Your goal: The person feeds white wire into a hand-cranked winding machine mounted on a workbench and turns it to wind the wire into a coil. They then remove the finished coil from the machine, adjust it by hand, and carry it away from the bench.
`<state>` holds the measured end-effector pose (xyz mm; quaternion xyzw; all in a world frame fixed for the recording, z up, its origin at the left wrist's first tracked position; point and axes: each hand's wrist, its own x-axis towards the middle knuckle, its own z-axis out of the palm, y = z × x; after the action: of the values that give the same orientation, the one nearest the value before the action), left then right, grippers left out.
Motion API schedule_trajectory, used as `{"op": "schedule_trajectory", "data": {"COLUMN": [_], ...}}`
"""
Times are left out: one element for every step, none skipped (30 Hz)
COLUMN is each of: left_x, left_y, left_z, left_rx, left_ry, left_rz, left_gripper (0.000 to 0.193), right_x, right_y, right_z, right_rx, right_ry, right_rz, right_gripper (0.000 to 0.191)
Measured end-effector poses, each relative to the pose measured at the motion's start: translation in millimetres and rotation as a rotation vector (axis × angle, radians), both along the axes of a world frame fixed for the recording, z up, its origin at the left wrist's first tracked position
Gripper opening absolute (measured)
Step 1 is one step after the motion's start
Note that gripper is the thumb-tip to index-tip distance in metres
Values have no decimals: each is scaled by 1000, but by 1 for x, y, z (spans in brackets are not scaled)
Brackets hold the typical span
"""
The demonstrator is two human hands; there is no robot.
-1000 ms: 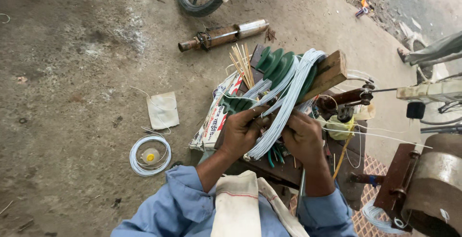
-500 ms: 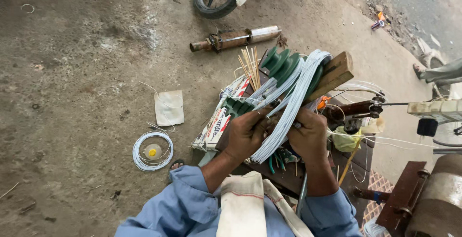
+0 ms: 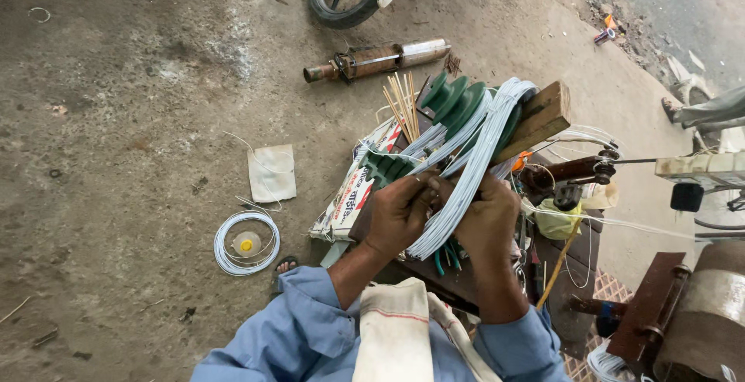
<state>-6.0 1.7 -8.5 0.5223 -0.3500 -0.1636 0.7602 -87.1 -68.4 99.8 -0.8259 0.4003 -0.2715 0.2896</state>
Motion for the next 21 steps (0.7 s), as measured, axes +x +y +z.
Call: {"op": "schedule_trajectory", "data": {"left_x": [-1, -2, -2, -3, -3, -2, -2, -1, -1, 0, 0, 0, -1, -1, -2, -3, -4, -5, -6, -7, -8], "left_y": [-1, -2, -4, -5, -6, -6, -7, -7, -7, -7, -7, -6, -6, -5, -5, -4, -5, -5, -5, -5, -6], "left_z": [-1, -2, -3, -4, -5, -5, -5, -5, -4, -4, -4, -4, -4, -4, -5, -6, -7, -9, -10, -12, -13], "left_rx": [-27, -53, -38, -24, -9, -10, -11, -10, -31, -54, -80, -67, -54, -39, -58, -76, -96, -80, -65, -49, -42], "left_ry": [-13, -26, -19, -12, -6, -1, 5, 11, -27, -65, -103, -105, -105, -105, -103, -99, -97, -90, -82, -74, -59], "left_rz": [15, 29, 23, 16, 8, -7, -23, -38, -13, 9, 32, 26, 18, 10, 6, 3, 0, -9, -19, -30, -38], "left_gripper": [18, 15, 14, 14, 13, 14, 14, 15, 17, 18, 20, 19, 18, 18, 21, 24, 27, 25, 24, 23, 20], "right_x": [1, 2, 3, 3, 3, 4, 4, 4, 4, 4, 4, 5, 5, 5, 6, 6, 7, 10, 11, 12, 13], "right_y": [2, 4, 6, 7, 8, 8, 8, 8, 8, 7, 7, 8, 9, 10, 12, 14, 15, 16, 16, 16, 15], "right_z": [-1, -2, -3, -4, -5, -6, -6, -6, -6, -6, -6, -7, -8, -10, -12, -15, -18, -22, -25, -28, -30], "right_rx": [-5, -19, -35, -50, -3, 44, 91, 22, -45, -114, -119, -123, -127, -146, -165, -182, -216, -250, -284, -265, -247], "right_ry": [-13, -32, -55, -78, -128, -180, -231, -181, -130, -78, -87, -95, -102, -124, -146, -167, -171, -176, -179, -187, -197], "right_rz": [-28, -33, -38, -45, -46, -48, -51, -58, -68, -81, -82, -82, -82, -77, -68, -59, -82, -103, -126, -144, -162], "right_gripper": [18, 19, 19, 20, 22, 24, 26, 26, 27, 28, 28, 28, 27, 29, 30, 32, 34, 37, 39, 40, 41]}}
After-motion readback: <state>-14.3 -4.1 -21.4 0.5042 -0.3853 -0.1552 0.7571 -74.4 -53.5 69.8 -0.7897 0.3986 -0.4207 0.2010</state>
